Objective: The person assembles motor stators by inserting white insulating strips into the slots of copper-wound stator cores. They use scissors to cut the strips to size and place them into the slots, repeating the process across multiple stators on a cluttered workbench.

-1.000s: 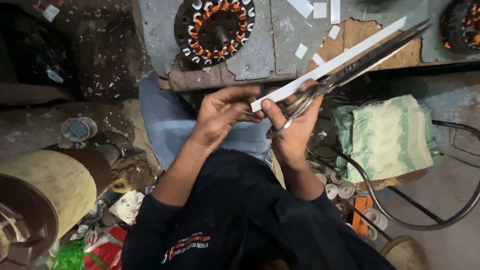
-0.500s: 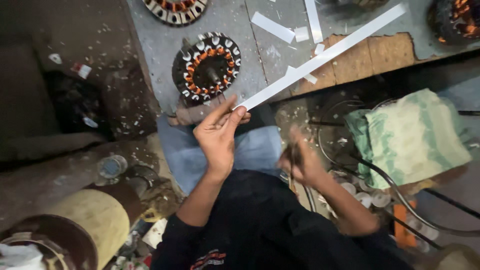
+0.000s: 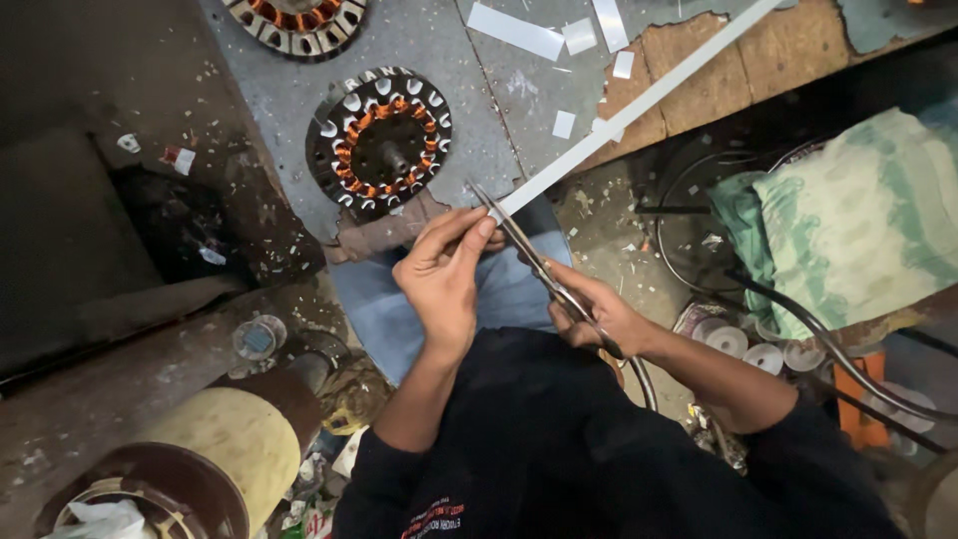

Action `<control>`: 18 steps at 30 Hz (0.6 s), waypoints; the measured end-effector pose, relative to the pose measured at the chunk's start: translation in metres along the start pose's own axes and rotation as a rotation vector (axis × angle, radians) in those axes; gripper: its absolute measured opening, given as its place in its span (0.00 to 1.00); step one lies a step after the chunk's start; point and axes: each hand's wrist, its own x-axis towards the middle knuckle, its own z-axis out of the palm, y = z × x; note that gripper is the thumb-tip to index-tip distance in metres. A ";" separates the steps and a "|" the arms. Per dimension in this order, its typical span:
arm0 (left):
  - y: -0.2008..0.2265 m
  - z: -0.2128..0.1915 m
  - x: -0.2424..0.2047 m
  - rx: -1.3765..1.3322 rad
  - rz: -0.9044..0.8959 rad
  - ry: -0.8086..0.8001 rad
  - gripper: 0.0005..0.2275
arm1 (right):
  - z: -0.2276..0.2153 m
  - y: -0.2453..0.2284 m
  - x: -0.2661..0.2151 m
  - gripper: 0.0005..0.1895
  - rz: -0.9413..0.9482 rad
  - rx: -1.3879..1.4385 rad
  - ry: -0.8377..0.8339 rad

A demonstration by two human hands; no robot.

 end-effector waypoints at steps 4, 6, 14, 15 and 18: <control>-0.001 0.000 -0.001 -0.058 -0.025 0.027 0.06 | 0.006 -0.008 0.004 0.60 0.039 0.103 -0.050; -0.003 0.000 -0.001 -0.053 -0.029 0.019 0.06 | 0.006 -0.010 0.004 0.58 0.074 0.074 -0.033; -0.016 0.002 0.003 -0.175 -0.128 0.065 0.07 | 0.001 -0.006 0.013 0.50 0.061 -0.103 0.028; -0.018 0.002 0.002 -0.179 -0.133 0.065 0.07 | 0.002 -0.008 0.012 0.50 0.081 -0.116 0.038; -0.019 -0.002 0.004 -0.182 -0.170 0.093 0.08 | 0.003 -0.028 0.016 0.49 0.079 -0.145 0.081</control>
